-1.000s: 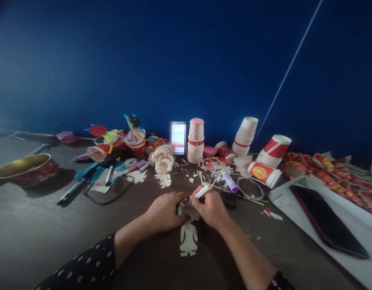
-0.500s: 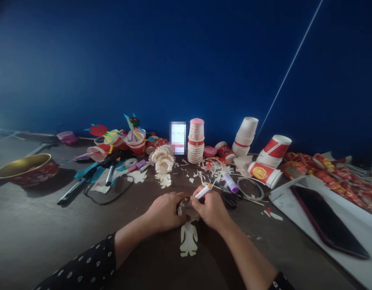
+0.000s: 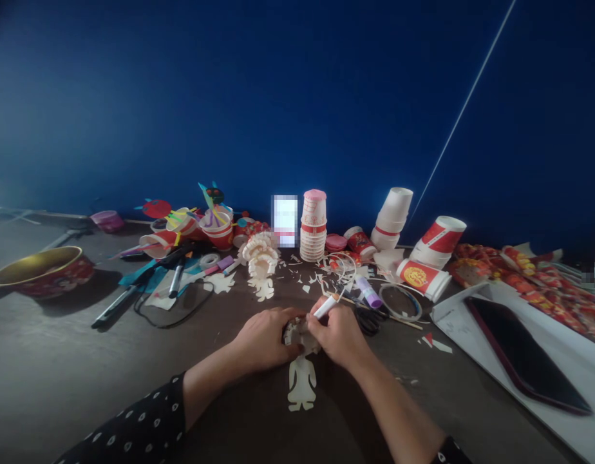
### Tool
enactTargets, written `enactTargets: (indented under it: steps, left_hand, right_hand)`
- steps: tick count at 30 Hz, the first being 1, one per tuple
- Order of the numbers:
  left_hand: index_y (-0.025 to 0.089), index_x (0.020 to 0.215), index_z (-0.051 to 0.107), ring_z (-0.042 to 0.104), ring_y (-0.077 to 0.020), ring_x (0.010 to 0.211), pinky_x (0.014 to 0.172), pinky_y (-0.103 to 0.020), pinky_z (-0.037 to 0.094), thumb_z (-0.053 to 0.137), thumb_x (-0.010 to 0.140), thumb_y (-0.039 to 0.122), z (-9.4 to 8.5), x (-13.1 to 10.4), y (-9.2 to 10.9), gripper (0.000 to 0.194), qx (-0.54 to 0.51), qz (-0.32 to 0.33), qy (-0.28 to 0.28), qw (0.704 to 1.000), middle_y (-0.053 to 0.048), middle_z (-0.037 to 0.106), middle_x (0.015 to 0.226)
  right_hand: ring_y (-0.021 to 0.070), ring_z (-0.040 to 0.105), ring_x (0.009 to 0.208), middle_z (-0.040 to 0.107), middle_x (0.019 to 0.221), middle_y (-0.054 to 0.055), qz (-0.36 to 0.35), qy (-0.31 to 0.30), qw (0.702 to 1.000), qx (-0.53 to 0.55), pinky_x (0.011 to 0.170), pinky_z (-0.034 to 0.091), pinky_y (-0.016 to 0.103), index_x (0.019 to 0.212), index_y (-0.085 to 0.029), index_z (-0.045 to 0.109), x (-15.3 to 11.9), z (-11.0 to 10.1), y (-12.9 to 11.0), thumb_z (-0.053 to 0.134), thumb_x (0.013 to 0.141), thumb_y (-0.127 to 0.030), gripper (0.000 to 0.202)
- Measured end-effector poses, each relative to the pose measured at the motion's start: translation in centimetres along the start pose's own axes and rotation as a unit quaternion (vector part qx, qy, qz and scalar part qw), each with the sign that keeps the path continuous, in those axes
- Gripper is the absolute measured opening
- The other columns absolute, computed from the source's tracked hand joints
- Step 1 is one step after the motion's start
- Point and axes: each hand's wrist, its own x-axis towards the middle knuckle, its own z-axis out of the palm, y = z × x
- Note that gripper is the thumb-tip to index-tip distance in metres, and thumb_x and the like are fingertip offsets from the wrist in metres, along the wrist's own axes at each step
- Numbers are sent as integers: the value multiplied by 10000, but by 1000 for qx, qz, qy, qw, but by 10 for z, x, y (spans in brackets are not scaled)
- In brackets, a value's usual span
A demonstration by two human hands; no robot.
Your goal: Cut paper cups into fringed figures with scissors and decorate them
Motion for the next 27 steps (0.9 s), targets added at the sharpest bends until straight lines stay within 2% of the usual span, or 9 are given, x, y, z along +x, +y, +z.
enactTargets:
  steps: [14, 27]
  left_hand:
    - [282, 1107, 516, 582, -242, 894, 762, -340, 442, 551, 623, 421, 0, -1, 0, 504, -4, -1, 0, 1000, -46, 626, 968]
    - [275, 1116, 504, 578, -240, 899, 749, -321, 436, 544, 639, 432, -2, -2, 2, 504, 6, 0, -13, 1000, -42, 624, 983]
  right_hand:
    - [145, 518, 520, 552, 540, -8, -2, 37, 999, -15, 522, 383, 240, 622, -189, 519, 0, -1, -2, 471, 735, -275, 150]
    - [153, 537, 546, 569, 561, -1, -9, 29, 1000, -1, 546, 394, 247, 623, -190, 516, 2, -1, 1, 464, 757, -280, 170]
